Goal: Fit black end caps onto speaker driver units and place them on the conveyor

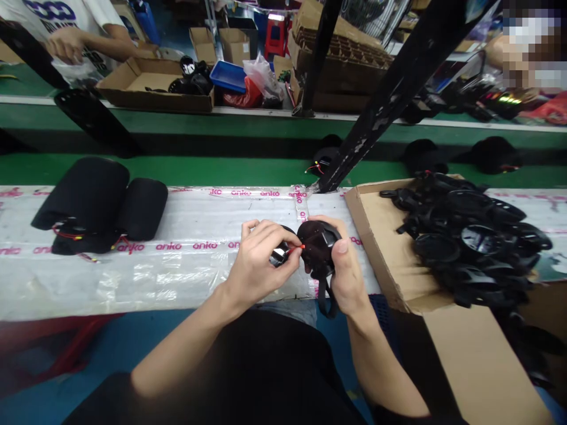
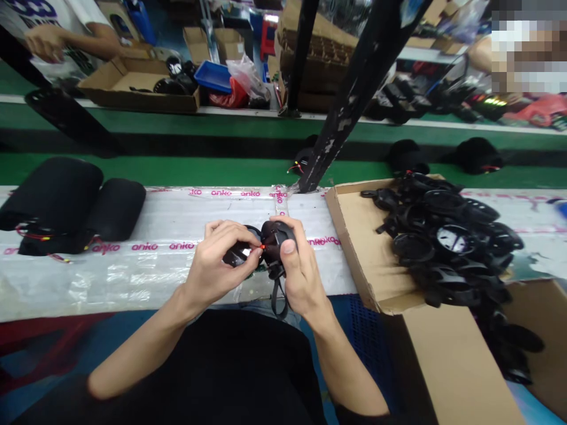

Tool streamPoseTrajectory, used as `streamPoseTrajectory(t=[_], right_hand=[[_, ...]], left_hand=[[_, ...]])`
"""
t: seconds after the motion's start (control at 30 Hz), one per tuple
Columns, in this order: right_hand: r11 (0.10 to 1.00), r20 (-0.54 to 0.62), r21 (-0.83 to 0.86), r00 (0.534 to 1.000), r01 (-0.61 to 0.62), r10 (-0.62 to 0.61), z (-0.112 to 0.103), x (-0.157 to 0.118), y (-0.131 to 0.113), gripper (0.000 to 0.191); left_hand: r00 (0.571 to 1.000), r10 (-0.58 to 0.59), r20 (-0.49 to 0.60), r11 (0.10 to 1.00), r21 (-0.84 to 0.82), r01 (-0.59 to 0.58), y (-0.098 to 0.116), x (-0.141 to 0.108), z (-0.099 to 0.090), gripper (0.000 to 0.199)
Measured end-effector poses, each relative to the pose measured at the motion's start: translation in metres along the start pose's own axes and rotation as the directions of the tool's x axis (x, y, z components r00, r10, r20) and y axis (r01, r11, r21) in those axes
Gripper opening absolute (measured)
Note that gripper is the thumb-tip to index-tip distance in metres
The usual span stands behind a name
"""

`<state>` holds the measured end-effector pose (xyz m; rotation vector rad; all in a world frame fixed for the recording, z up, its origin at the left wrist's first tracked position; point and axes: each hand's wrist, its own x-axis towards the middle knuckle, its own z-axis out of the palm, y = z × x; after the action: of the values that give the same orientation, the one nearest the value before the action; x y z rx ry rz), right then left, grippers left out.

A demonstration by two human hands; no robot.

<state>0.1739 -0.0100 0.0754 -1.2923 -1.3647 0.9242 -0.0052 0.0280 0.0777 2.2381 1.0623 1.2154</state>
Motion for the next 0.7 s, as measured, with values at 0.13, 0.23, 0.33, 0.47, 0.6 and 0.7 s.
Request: streamPoseTrajectory(t=[0.13, 0.23, 0.33, 0.47, 0.6, 0.7], right_hand=[[1.000, 0.064, -0.009, 0.998, 0.020, -0.020, -0.004, 0.000, -0.001, 0.060], [0.995, 0.098, 0.066, 0.993, -0.079, 0.073, -0.004, 0.000, 0.003, 0.058], [0.972, 0.098, 0.172, 0.985, -0.161, 0.145, -0.001, 0.000, 0.008, 0.060], [0.959, 0.096, 0.215, 0.981, -0.187, 0.170, 0.003, 0.000, 0.009, 0.058], [0.998, 0.055, 0.057, 0.998, 0.008, -0.011, 0.001, -0.001, 0.004, 0.060], [0.995, 0.112, -0.035, 0.990, 0.090, -0.086, -0.004, 0.000, 0.001, 0.063]], left_hand=[[1.000, 0.004, 0.016, 1.000, 0.013, -0.004, -0.002, -0.002, -0.004, 0.006], [0.998, 0.056, 0.025, 0.996, 0.072, -0.058, -0.005, -0.005, -0.008, 0.006], [0.995, 0.100, 0.028, 0.986, 0.128, -0.102, -0.006, -0.009, -0.010, 0.006], [0.995, 0.099, 0.013, 0.981, 0.168, -0.100, -0.002, -0.010, -0.010, 0.009], [0.998, 0.060, 0.011, 0.979, 0.193, -0.061, 0.004, -0.006, -0.007, 0.014], [1.000, 0.011, 0.005, 0.987, 0.158, -0.011, 0.003, -0.005, -0.006, 0.009]])
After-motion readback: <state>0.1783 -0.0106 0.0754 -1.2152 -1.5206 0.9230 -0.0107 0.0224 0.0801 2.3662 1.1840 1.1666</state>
